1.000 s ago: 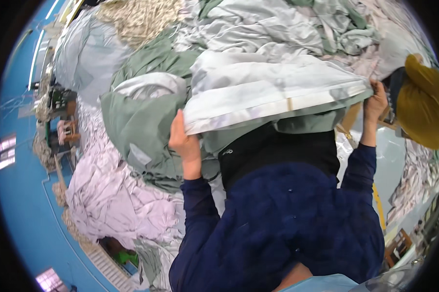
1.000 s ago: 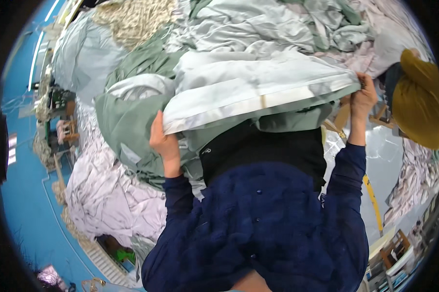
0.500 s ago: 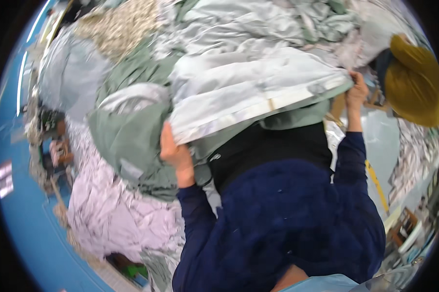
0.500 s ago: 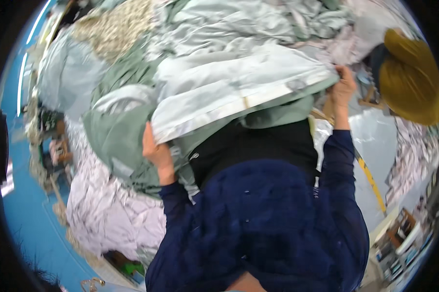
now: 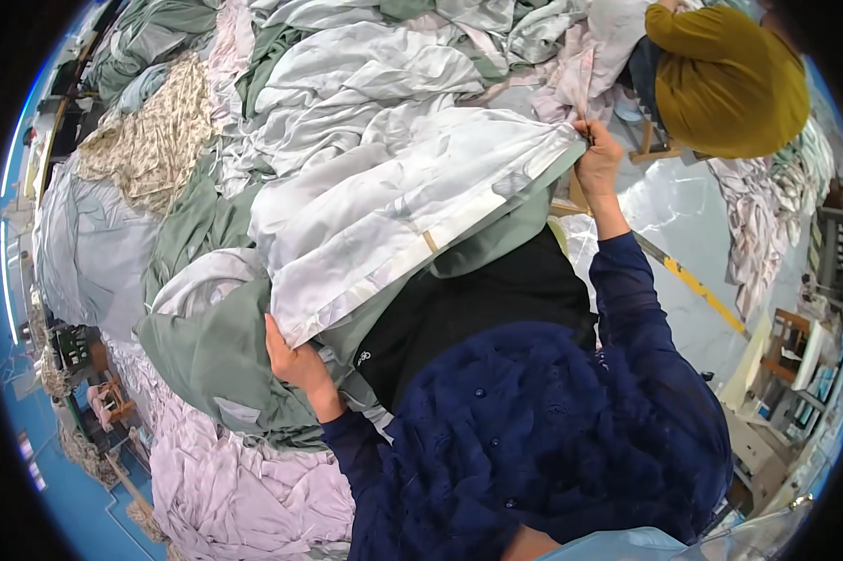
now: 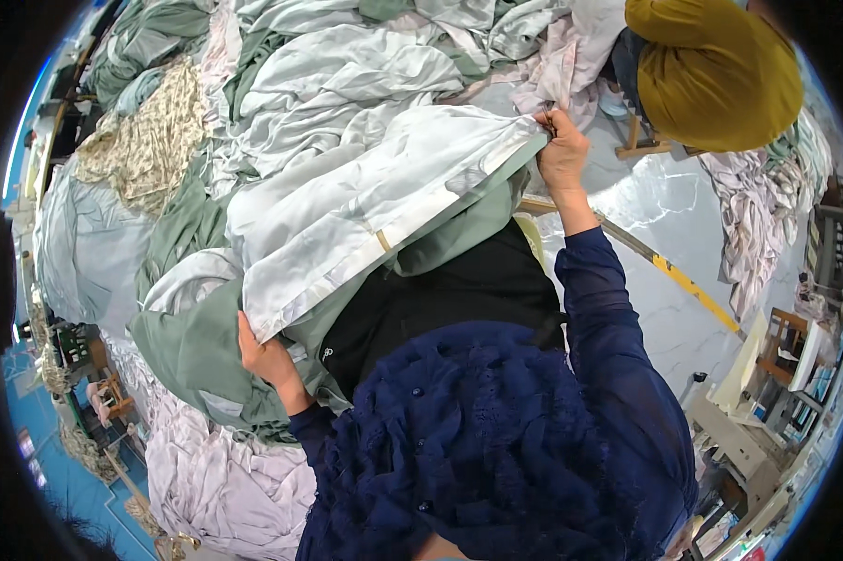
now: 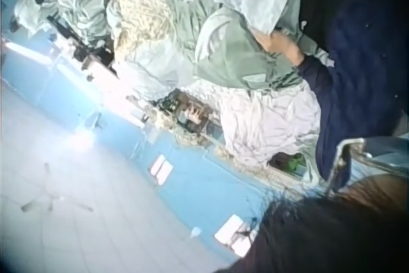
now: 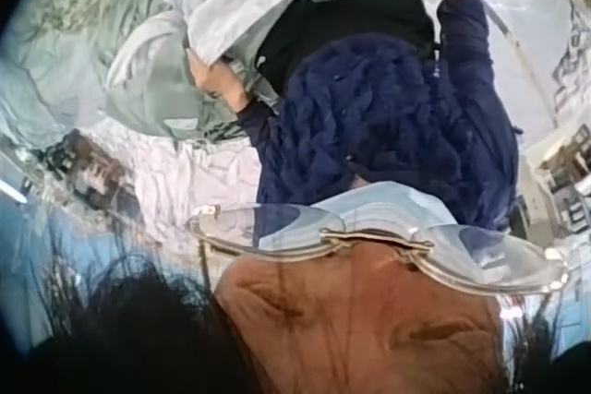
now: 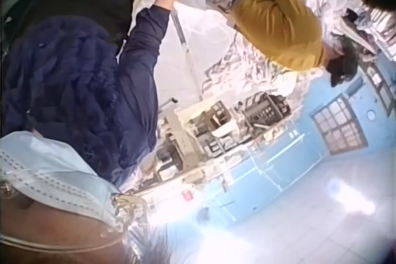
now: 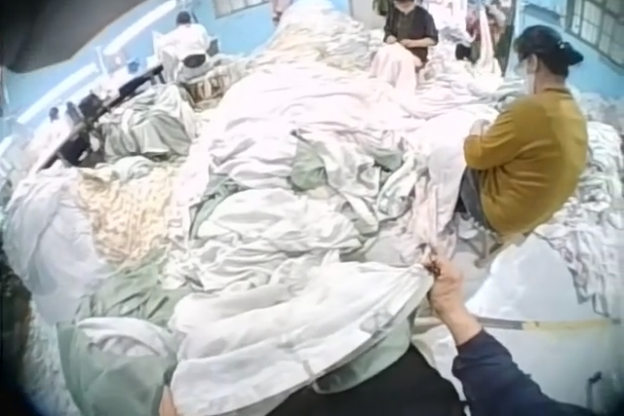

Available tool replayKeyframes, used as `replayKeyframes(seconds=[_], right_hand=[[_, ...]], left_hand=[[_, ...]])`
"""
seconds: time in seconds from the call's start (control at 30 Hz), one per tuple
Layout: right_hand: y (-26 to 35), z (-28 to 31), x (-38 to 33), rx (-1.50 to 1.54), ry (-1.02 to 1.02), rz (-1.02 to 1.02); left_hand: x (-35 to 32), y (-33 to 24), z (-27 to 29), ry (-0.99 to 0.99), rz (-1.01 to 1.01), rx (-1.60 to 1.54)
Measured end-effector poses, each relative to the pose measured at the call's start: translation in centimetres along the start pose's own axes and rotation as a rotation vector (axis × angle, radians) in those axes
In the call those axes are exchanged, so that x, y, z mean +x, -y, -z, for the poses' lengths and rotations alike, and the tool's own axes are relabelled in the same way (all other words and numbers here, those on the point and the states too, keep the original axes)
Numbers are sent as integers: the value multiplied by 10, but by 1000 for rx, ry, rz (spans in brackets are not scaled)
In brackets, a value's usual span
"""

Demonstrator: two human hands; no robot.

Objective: Trimming threads and repairing pillow covers in a factory setting.

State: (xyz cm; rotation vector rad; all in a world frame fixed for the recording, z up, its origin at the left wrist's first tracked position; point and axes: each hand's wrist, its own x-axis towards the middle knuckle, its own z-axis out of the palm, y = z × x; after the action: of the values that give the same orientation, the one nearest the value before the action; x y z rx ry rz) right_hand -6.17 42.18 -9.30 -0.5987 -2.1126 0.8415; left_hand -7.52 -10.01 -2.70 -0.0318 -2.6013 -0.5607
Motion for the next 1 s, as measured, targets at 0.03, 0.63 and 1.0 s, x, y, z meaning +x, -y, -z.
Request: replayKeyframes(seconds=[0.03,0.63,1.0], right_hand=[[0,1,0,13,35,-8],[31,-7,-41,91,502,-328],[14,0,-30,-122,199,-23]], left_hand=[[1,-2,1,49,29,3],[15,-69,41,470,114,-118],[10,-68,34,485,76,-101]])
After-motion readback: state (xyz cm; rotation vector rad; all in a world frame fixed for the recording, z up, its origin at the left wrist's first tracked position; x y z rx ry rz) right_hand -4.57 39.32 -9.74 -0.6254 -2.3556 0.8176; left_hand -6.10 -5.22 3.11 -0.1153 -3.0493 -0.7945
